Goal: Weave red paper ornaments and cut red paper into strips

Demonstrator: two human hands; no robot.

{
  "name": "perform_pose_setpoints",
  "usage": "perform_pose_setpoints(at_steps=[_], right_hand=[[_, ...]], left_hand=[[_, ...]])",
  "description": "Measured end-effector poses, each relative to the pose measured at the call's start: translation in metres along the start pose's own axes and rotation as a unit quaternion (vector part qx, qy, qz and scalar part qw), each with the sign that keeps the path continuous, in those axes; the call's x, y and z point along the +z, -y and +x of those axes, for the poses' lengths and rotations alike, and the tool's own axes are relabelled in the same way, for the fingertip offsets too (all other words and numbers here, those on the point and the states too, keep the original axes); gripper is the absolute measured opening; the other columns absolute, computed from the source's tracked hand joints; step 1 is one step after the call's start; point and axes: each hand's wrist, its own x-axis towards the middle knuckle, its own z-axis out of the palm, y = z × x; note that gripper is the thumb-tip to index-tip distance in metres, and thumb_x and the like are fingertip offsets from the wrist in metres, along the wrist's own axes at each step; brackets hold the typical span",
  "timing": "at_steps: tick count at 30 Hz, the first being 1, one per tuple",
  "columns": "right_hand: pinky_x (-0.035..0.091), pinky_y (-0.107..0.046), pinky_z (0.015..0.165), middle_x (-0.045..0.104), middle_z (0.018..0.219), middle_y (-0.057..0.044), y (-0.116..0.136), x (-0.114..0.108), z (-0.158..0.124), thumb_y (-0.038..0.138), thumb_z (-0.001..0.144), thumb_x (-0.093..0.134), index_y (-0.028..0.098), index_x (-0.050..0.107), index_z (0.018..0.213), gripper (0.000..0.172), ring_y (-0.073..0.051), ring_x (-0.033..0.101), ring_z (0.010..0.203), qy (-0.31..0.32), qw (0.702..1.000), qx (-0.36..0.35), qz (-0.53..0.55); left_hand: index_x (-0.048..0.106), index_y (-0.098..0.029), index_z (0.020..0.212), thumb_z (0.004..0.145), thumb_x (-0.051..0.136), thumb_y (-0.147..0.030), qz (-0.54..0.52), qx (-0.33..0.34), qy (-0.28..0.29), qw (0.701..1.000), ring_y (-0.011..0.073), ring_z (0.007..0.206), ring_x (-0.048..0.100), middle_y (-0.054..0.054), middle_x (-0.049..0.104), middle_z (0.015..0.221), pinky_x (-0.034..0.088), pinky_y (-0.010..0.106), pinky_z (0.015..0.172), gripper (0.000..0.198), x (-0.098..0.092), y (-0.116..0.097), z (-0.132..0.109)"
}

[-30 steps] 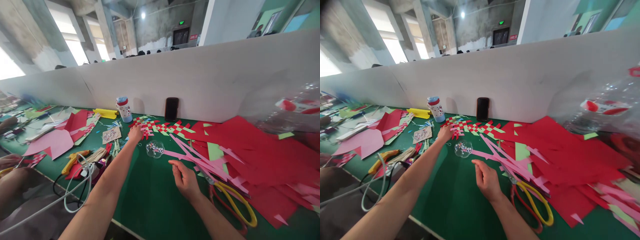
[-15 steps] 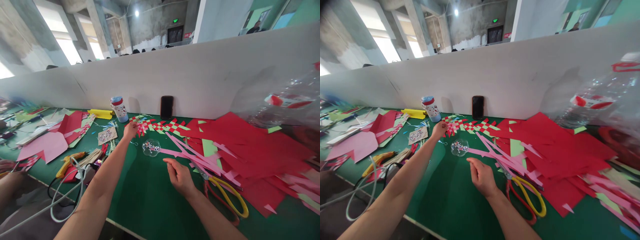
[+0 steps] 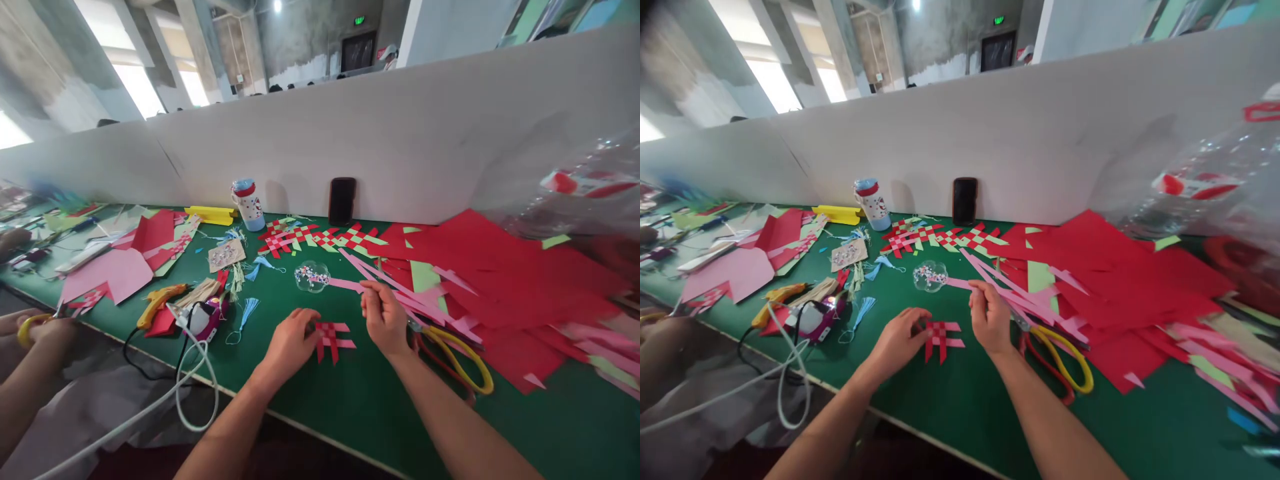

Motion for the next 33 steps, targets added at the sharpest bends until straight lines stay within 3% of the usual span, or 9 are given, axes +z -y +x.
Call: perform_pose_setpoints(at_steps=[3, 7, 9, 13, 16, 19, 24, 30, 33], right_hand=[[0.047, -0.024, 0.055, 0.058, 0.071, 0.0, 0.006, -0.001, 0.002, 0.031, 0.099, 0.037, 0.018, 0.059, 0.107, 0.027, -0.011, 0.055, 0.056, 0.045, 0.999, -0.022, -0.012], [0.054, -0.033, 0.075, 0.068, 0.094, -0.007, 0.018, -0.007, 0.009, 0.027, 0.097, 0.041, 0.02, 0.064, 0.108, 0.026, -0.017, 0.065, 0.083, 0.117, 0.99, -0.063, -0.041], [0.052, -0.04, 0.09, 0.069, 0.108, -0.009, 0.025, -0.01, 0.005, 0.024, 0.095, 0.043, 0.021, 0.065, 0.112, 0.028, -0.022, 0.064, 0.101, 0.16, 0.981, -0.09, -0.065], [0.044, -0.049, 0.105, 0.061, 0.134, -0.009, 0.032, -0.016, -0.025, 0.025, 0.097, 0.04, 0.022, 0.058, 0.132, 0.039, -0.026, 0.047, 0.131, 0.281, 0.924, -0.163, -0.203], [0.039, -0.057, 0.106, 0.053, 0.144, -0.007, 0.031, -0.017, -0.047, 0.037, 0.099, 0.04, 0.024, 0.054, 0.138, 0.043, -0.031, 0.037, 0.14, 0.333, 0.88, -0.188, -0.282], [0.035, -0.063, 0.107, 0.052, 0.145, -0.006, 0.028, -0.016, -0.056, 0.042, 0.099, 0.042, 0.025, 0.053, 0.138, 0.045, -0.035, 0.034, 0.141, 0.348, 0.863, -0.197, -0.308], [0.033, -0.063, 0.108, 0.05, 0.147, -0.005, 0.024, -0.013, -0.055, 0.039, 0.099, 0.04, 0.023, 0.055, 0.136, 0.043, -0.034, 0.032, 0.142, 0.349, 0.862, -0.19, -0.313], [0.039, -0.055, 0.108, 0.052, 0.145, -0.009, 0.024, -0.017, -0.054, 0.032, 0.099, 0.042, 0.021, 0.057, 0.134, 0.04, -0.03, 0.032, 0.143, 0.3, 0.898, -0.185, -0.262], [0.044, -0.052, 0.106, 0.059, 0.137, -0.01, 0.031, -0.02, -0.052, 0.028, 0.097, 0.046, 0.021, 0.066, 0.123, 0.033, -0.029, 0.038, 0.138, 0.286, 0.911, -0.206, -0.215]], left_hand=[[0.068, -0.022, 0.105, 0.085, 0.053, -0.013, 0.051, 0.026, -0.019, 0.998, 0.0247, 0.111, 0.06, 0.009, 0.066, 0.115, 0.045, 0.044, 0.102, 0.026, -0.002, 0.007, -0.021], [0.061, -0.027, 0.124, 0.091, 0.053, -0.02, 0.206, 0.153, 0.021, 0.966, 0.0272, 0.136, 0.042, 0.005, 0.061, 0.134, 0.038, 0.049, 0.111, 0.035, -0.002, 0.018, -0.043], [0.054, -0.029, 0.133, 0.092, 0.055, -0.028, 0.271, 0.184, 0.036, 0.944, 0.0289, 0.143, 0.032, 0.003, 0.056, 0.141, 0.034, 0.054, 0.113, 0.041, 0.001, 0.022, -0.05], [0.049, -0.029, 0.138, 0.095, 0.052, -0.04, 0.313, 0.19, 0.047, 0.93, 0.0287, 0.145, 0.028, 0.002, 0.053, 0.144, 0.025, 0.059, 0.116, 0.045, 0.005, 0.025, -0.056], [0.048, -0.029, 0.14, 0.096, 0.048, -0.043, 0.314, 0.195, 0.052, 0.928, 0.0276, 0.146, 0.026, 0.002, 0.051, 0.146, 0.022, 0.057, 0.118, 0.046, 0.005, 0.026, -0.055], [0.047, -0.028, 0.14, 0.097, 0.046, -0.043, 0.315, 0.198, 0.052, 0.927, 0.0265, 0.147, 0.025, 0.001, 0.05, 0.147, 0.022, 0.055, 0.119, 0.046, 0.004, 0.027, -0.055], [0.049, -0.028, 0.14, 0.096, 0.048, -0.044, 0.311, 0.193, 0.053, 0.929, 0.0258, 0.146, 0.027, 0.003, 0.051, 0.146, 0.024, 0.053, 0.118, 0.046, 0.004, 0.026, -0.055], [0.049, -0.029, 0.139, 0.096, 0.047, -0.045, 0.293, 0.187, 0.059, 0.936, 0.0262, 0.146, 0.028, 0.003, 0.052, 0.145, 0.026, 0.052, 0.118, 0.046, 0.003, 0.024, -0.055], [0.048, -0.028, 0.14, 0.096, 0.048, -0.044, 0.29, 0.189, 0.051, 0.937, 0.0266, 0.146, 0.026, 0.003, 0.05, 0.147, 0.025, 0.051, 0.118, 0.047, 0.003, 0.024, -0.056]])
